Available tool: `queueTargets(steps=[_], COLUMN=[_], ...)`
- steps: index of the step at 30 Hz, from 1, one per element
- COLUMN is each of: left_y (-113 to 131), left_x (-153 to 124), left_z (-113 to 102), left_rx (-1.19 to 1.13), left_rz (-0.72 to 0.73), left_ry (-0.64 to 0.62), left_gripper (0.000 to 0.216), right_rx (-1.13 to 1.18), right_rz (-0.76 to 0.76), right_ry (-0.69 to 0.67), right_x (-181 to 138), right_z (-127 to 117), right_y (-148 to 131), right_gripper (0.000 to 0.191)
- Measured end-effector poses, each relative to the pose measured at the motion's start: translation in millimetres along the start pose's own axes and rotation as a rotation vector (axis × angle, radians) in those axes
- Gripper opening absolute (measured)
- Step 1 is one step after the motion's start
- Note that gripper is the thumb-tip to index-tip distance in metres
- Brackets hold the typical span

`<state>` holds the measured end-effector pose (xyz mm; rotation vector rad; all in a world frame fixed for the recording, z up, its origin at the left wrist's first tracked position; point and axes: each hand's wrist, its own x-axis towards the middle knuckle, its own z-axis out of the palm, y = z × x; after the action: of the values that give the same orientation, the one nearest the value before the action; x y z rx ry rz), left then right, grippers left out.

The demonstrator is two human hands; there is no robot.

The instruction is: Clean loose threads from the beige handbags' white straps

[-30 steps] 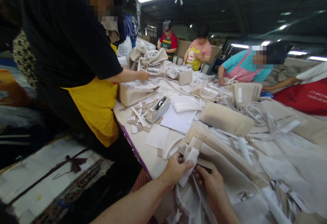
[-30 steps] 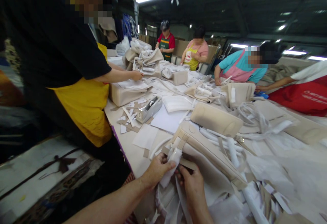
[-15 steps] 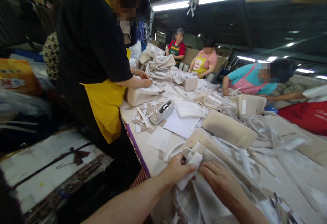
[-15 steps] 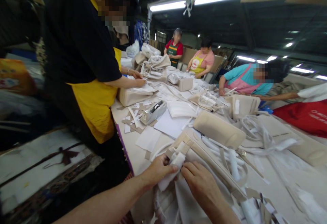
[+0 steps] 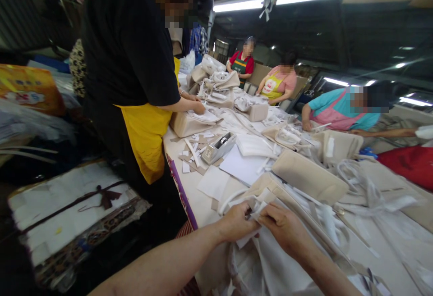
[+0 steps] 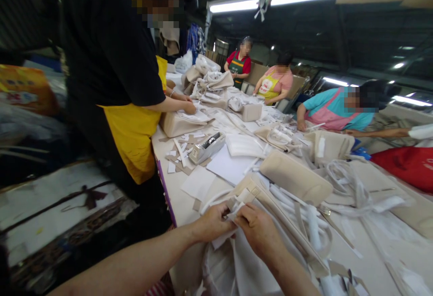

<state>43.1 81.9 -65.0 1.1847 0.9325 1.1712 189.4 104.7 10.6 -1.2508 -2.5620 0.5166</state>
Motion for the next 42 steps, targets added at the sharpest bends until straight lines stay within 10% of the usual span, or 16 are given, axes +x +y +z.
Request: queueTargets(steps=[13,22,42], left_y=[2,-14,-7], left_x=[-7,3,5], left_z=[-4,5,6], left_rx=[-0.028,-0.016,-0.191], left_rz=[-0.029,-0.082,-0.257], left_ry=[-0.047,0.06,0.119], left_gripper=[0.033,0.03,0.018], right_rx=[-0.209,-0.446,-0.37], right_rz=[0.194,-0.048,-0.413], right_ry=[-0.031,-0.429,-0.304], right_x=[28,72,22], right_z=[0,-16,-8], right_y=[-6,-7,25], right_gripper=[0.017,0.021,0.024])
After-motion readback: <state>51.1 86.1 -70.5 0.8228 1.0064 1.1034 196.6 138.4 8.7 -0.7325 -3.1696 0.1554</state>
